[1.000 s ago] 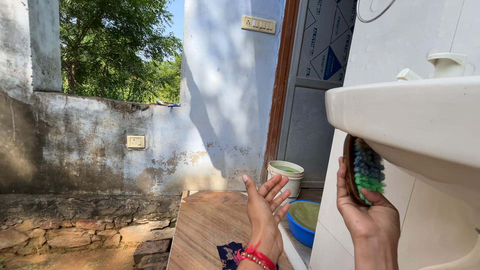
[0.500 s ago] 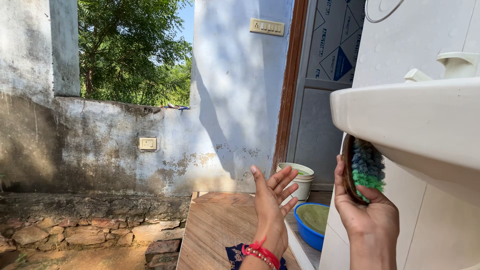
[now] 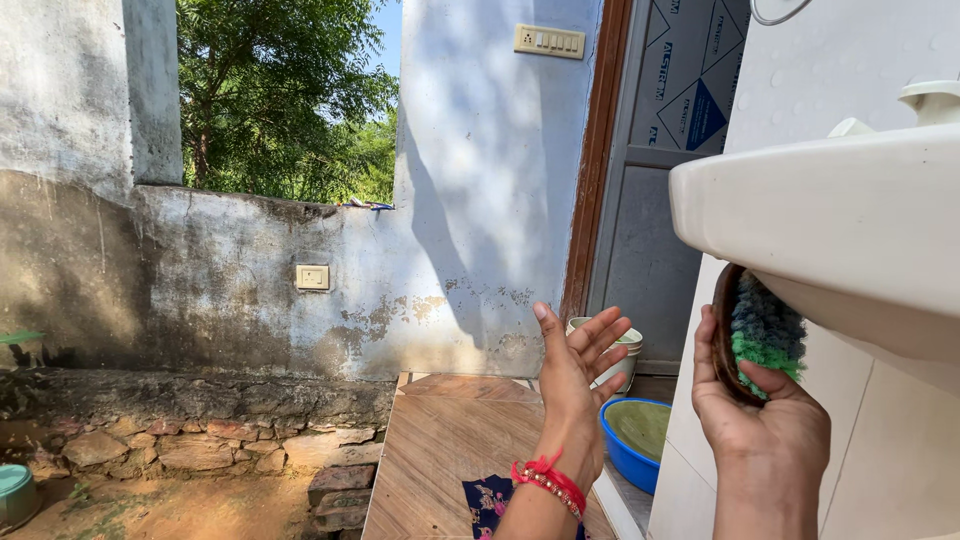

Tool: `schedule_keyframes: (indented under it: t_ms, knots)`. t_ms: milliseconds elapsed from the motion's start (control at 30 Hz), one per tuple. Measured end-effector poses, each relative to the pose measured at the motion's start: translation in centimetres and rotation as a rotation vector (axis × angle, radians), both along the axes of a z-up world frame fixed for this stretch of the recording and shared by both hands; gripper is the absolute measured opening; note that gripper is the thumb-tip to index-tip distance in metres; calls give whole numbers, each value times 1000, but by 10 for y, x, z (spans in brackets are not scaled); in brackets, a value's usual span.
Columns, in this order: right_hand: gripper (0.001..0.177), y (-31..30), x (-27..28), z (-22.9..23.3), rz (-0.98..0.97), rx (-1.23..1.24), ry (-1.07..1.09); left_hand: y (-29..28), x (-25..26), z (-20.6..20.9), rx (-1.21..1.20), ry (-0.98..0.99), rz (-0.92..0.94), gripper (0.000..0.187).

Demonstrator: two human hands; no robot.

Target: The person scrubs the underside and outer edges of a wall-mounted sink using a small brush, reaching around the drainage pipe and mounting brackets.

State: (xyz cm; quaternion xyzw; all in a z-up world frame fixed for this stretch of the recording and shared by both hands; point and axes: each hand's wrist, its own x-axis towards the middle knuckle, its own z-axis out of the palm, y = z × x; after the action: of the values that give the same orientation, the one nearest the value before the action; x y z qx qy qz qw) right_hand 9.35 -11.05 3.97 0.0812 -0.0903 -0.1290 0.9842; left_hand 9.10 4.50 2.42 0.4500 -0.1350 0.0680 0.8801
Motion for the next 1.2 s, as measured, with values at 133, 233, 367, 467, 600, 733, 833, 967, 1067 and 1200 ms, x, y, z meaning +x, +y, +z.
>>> schedule_keyframes:
  t_ms: [133,233,367,467,600,733,833,967,1067,1200]
  knots:
    - [69,-14,-13,4,16,93,29,-3,-4,6,33,12,21,97]
    - [69,-23,-16,5,-23,164,67,-3,-4,11,68,-1,33,96]
    - [68,-11,-13,6,51,127,-42,-3,1,23,58,-51,53,95]
    - [69,-3,-13,10,78,14,-9,-5,3,34,18,-88,44,96]
    - [68,-22,-18,8,100,17,-23,-6,0,41,14,-125,35,99]
    - [68,-46,-14,2,-18,31,10,-2,3,43,-19,-214,29,99]
    - [70,-45,-8,0,-30,22,13,-3,9,43,-61,-274,9,99]
    - [71,-24,-7,-3,94,-52,-112,-9,19,42,-101,-299,-22,99]
    - [70,-19,-8,-2,102,-73,-35,-18,23,37,-98,-292,-35,98]
    - [72,-32,-15,0,82,-53,4,-30,27,33,-77,-258,-54,96]
